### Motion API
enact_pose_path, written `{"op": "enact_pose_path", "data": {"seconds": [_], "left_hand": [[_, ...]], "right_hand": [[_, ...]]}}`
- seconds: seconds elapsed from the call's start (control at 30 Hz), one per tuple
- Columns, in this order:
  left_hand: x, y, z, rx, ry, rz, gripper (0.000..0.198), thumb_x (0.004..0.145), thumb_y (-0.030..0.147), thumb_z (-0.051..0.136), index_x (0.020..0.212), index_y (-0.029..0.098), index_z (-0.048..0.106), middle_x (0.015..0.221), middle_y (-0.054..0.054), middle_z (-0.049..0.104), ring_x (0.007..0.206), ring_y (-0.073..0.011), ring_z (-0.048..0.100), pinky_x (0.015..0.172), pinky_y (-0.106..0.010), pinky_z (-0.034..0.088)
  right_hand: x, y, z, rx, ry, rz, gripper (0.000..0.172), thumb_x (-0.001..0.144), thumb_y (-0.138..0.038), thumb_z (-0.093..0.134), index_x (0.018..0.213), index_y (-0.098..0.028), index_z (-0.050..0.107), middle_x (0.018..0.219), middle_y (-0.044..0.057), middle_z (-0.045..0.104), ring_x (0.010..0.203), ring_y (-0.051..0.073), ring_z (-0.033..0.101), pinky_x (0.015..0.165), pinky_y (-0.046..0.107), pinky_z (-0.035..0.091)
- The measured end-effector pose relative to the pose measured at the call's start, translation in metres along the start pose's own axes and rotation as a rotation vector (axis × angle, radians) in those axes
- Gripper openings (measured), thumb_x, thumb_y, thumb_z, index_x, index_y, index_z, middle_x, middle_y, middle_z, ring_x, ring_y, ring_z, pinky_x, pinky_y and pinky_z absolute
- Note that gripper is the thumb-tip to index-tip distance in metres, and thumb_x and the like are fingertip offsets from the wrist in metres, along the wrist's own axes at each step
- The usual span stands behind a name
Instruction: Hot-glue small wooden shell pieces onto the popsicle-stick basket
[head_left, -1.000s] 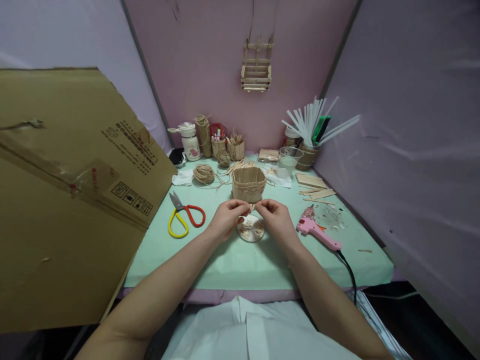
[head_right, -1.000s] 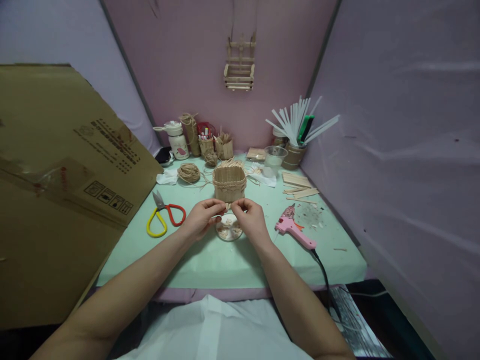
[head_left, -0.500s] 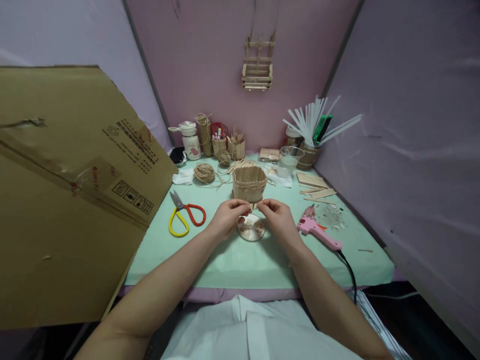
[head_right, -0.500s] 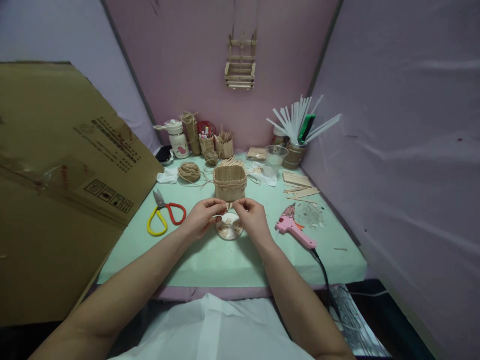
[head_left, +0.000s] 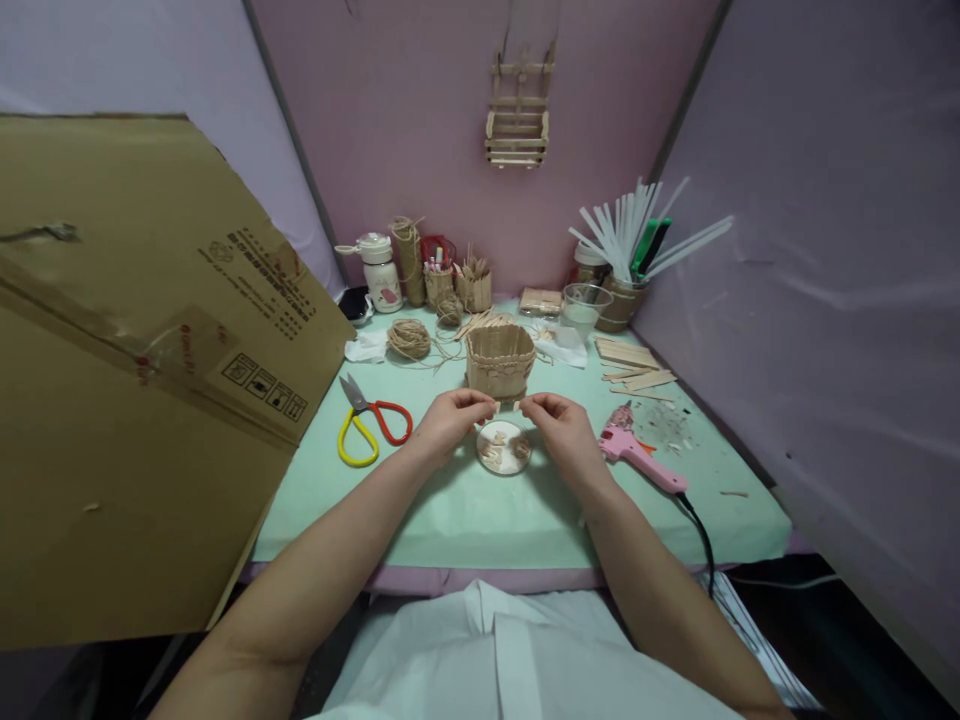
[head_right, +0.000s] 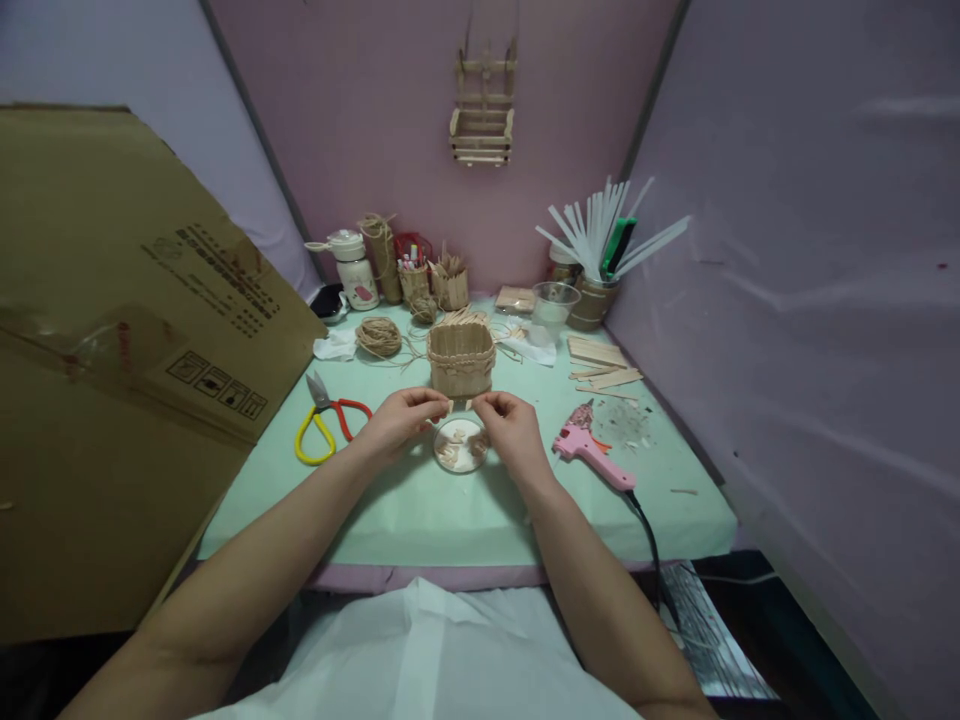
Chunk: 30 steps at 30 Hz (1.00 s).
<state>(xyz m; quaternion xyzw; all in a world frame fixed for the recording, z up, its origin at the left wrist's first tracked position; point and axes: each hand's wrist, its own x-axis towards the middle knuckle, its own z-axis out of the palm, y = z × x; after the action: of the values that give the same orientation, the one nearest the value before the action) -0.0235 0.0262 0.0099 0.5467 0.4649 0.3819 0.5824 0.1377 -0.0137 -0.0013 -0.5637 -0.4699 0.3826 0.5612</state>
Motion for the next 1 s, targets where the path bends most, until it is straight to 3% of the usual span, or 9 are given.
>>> {"op": "enact_pose_path", "data": {"seconds": [0.17, 0.27, 0.47, 0.63, 0.8, 0.9, 1.0], "left_hand": [[0.004, -0.007, -0.009, 0.537, 0.030, 0.253, 0.013, 0.065, 0.028, 0.064, 0.070, 0.019, 0.073, 0.074, -0.005, 0.066, 0.070, -0.0171, 0.055, 0.066, -0.029, 0.040], [0.005, -0.010, -0.009, 0.678, 0.035, 0.298, 0.014, 0.066, 0.025, 0.062, 0.072, 0.020, 0.074, 0.077, -0.005, 0.066, 0.073, -0.0180, 0.055, 0.068, -0.030, 0.041], [0.008, -0.010, -0.010, 0.416, 0.019, 0.177, 0.014, 0.064, 0.028, 0.066, 0.069, 0.017, 0.073, 0.066, -0.005, 0.066, 0.063, -0.0158, 0.053, 0.058, -0.027, 0.039], [0.006, -0.001, -0.013, 0.243, 0.066, 0.021, 0.022, 0.063, 0.037, 0.068, 0.073, 0.017, 0.072, 0.056, -0.001, 0.056, 0.047, -0.0089, 0.039, 0.045, -0.023, 0.027], [0.005, 0.004, -0.015, 0.190, 0.088, 0.003, 0.024, 0.061, 0.038, 0.070, 0.072, 0.017, 0.071, 0.057, 0.000, 0.055, 0.046, -0.0072, 0.036, 0.043, -0.023, 0.023], [0.006, 0.002, -0.016, 0.187, 0.088, 0.003, 0.023, 0.061, 0.038, 0.071, 0.071, 0.017, 0.071, 0.056, 0.001, 0.054, 0.046, -0.0071, 0.035, 0.044, -0.023, 0.023], [0.008, -0.001, -0.017, 0.175, 0.082, 0.012, 0.023, 0.061, 0.038, 0.071, 0.072, 0.018, 0.072, 0.058, 0.000, 0.056, 0.048, -0.0074, 0.036, 0.046, -0.024, 0.023]], "right_hand": [[0.000, 0.004, -0.003, -0.058, 0.037, -0.032, 0.023, 0.071, -0.040, 0.061, 0.070, -0.017, 0.066, 0.069, 0.002, 0.065, 0.067, 0.016, 0.055, 0.068, 0.029, 0.043], [-0.001, 0.008, -0.005, -0.195, 0.020, -0.075, 0.023, 0.073, -0.038, 0.057, 0.071, -0.017, 0.066, 0.068, 0.002, 0.065, 0.066, 0.016, 0.055, 0.065, 0.028, 0.042], [0.000, 0.016, -0.008, -0.581, -0.036, -0.166, 0.018, 0.077, -0.031, 0.050, 0.071, -0.020, 0.064, 0.073, 0.002, 0.066, 0.069, 0.017, 0.056, 0.067, 0.029, 0.037], [0.003, 0.011, -0.004, -0.720, -0.132, -0.184, 0.017, 0.080, -0.026, 0.049, 0.071, -0.021, 0.063, 0.077, 0.003, 0.067, 0.074, 0.018, 0.056, 0.068, 0.030, 0.032], [-0.001, 0.002, 0.004, -0.954, -0.183, -0.249, 0.020, 0.083, -0.019, 0.049, 0.075, -0.021, 0.067, 0.088, 0.007, 0.066, 0.089, 0.024, 0.054, 0.072, 0.034, 0.028], [-0.004, 0.001, 0.004, -0.973, -0.178, -0.335, 0.018, 0.084, -0.018, 0.052, 0.086, -0.021, 0.069, 0.094, 0.008, 0.065, 0.094, 0.024, 0.053, 0.077, 0.035, 0.027], [-0.005, 0.003, 0.003, -0.955, -0.282, -0.437, 0.018, 0.085, -0.016, 0.054, 0.089, -0.023, 0.071, 0.092, 0.007, 0.065, 0.092, 0.022, 0.053, 0.078, 0.034, 0.026]]}}
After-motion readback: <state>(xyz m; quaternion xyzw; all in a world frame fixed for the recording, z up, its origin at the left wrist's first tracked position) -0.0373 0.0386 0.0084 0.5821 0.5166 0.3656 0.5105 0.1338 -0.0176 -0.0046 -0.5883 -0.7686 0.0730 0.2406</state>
